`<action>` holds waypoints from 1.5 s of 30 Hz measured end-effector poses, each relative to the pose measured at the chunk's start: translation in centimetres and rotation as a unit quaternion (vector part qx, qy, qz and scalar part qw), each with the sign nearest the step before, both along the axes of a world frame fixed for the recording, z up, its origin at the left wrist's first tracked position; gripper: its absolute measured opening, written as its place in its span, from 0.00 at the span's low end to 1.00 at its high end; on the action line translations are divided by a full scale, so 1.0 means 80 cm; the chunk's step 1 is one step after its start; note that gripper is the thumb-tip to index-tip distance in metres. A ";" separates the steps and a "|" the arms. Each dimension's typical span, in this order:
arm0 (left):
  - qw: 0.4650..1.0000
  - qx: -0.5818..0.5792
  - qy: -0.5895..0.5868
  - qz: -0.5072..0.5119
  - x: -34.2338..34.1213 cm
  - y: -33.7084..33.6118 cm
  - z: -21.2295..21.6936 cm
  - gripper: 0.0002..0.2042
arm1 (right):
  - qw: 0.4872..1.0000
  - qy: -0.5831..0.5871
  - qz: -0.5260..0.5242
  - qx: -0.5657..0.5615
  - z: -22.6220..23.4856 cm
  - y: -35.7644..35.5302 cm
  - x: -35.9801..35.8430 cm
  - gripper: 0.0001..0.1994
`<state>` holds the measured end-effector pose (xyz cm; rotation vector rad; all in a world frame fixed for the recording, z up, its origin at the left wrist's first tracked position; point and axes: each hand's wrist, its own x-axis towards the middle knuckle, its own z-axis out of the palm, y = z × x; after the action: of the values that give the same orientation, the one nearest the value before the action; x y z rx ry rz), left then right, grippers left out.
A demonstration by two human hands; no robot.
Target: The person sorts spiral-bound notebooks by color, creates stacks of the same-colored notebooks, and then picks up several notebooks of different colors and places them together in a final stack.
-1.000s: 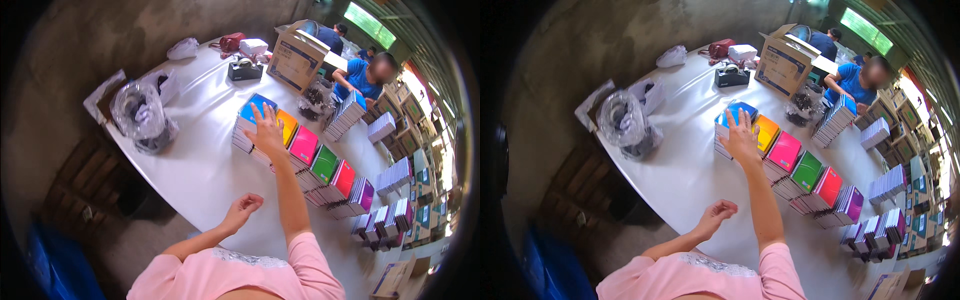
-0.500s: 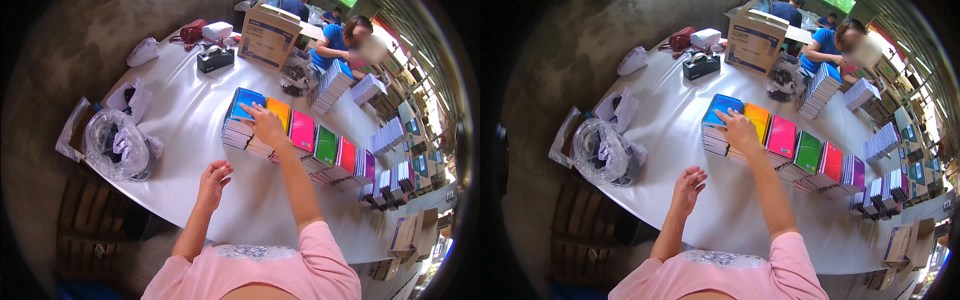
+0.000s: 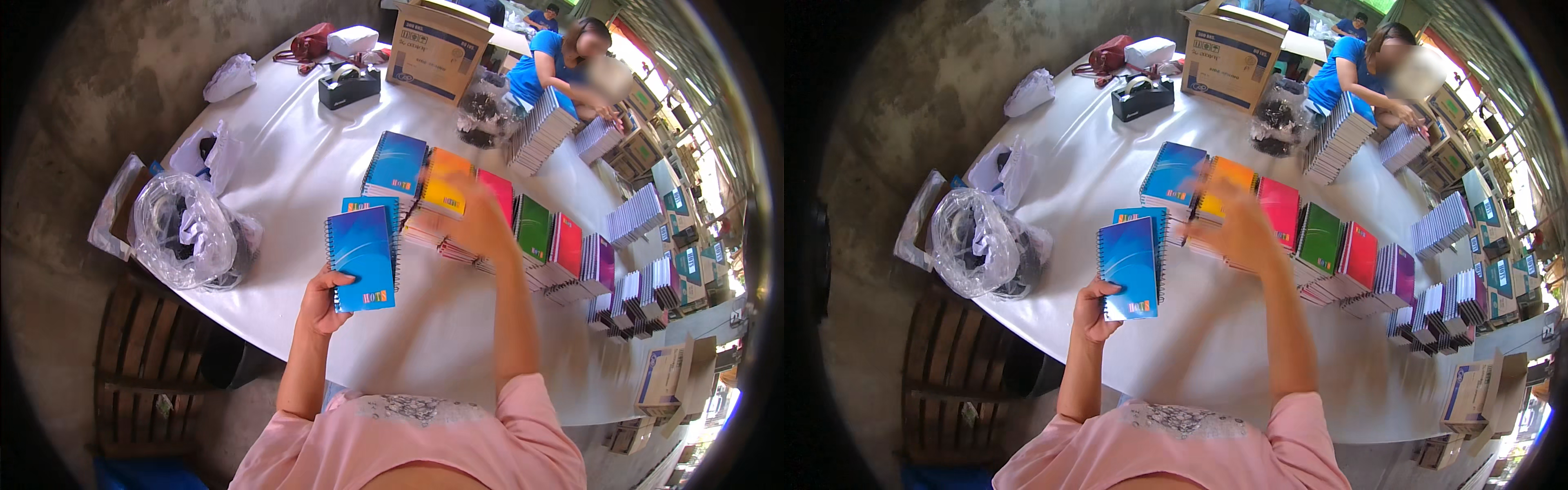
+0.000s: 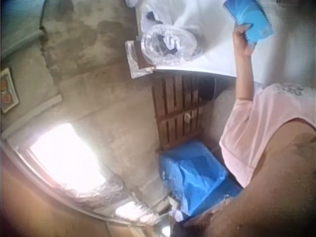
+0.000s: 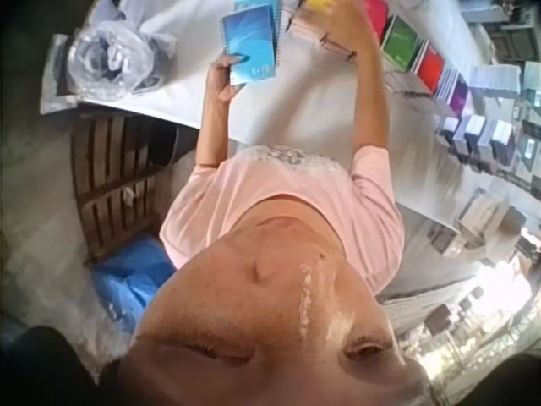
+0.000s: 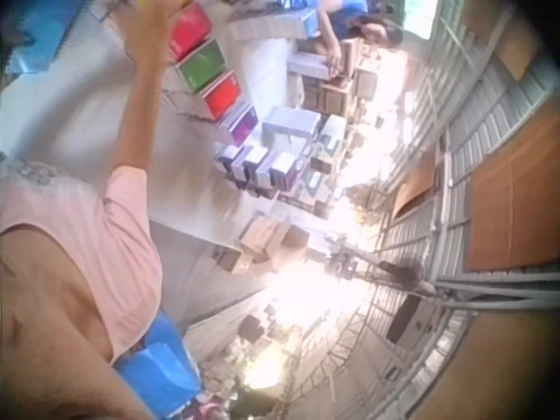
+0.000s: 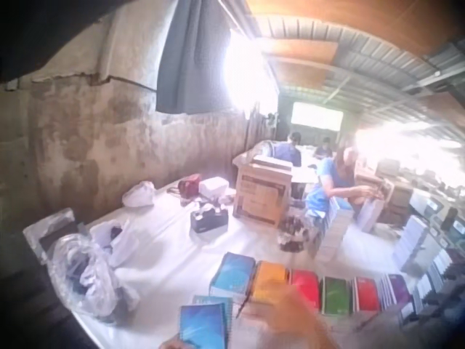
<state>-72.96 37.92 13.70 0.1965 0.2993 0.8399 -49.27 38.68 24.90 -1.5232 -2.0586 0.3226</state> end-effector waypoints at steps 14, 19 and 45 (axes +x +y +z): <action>0.999 -0.041 0.033 -0.004 0.022 -0.033 -0.011 0.23 | 0.981 -0.091 -0.112 -0.130 -0.044 0.055 0.076 0.21; 0.998 -0.049 0.000 -0.028 0.033 -0.034 0.003 0.25 | 0.959 0.093 -0.256 0.078 -0.021 0.026 0.075 0.15; 0.992 -0.073 0.009 -0.105 0.097 -0.057 -0.023 0.21 | 0.988 -0.037 0.020 0.150 -0.068 -0.122 0.002 0.10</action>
<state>-65.17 33.35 11.88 0.0957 0.3492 0.6058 -49.14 28.88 19.46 -1.3305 -2.0866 -0.0317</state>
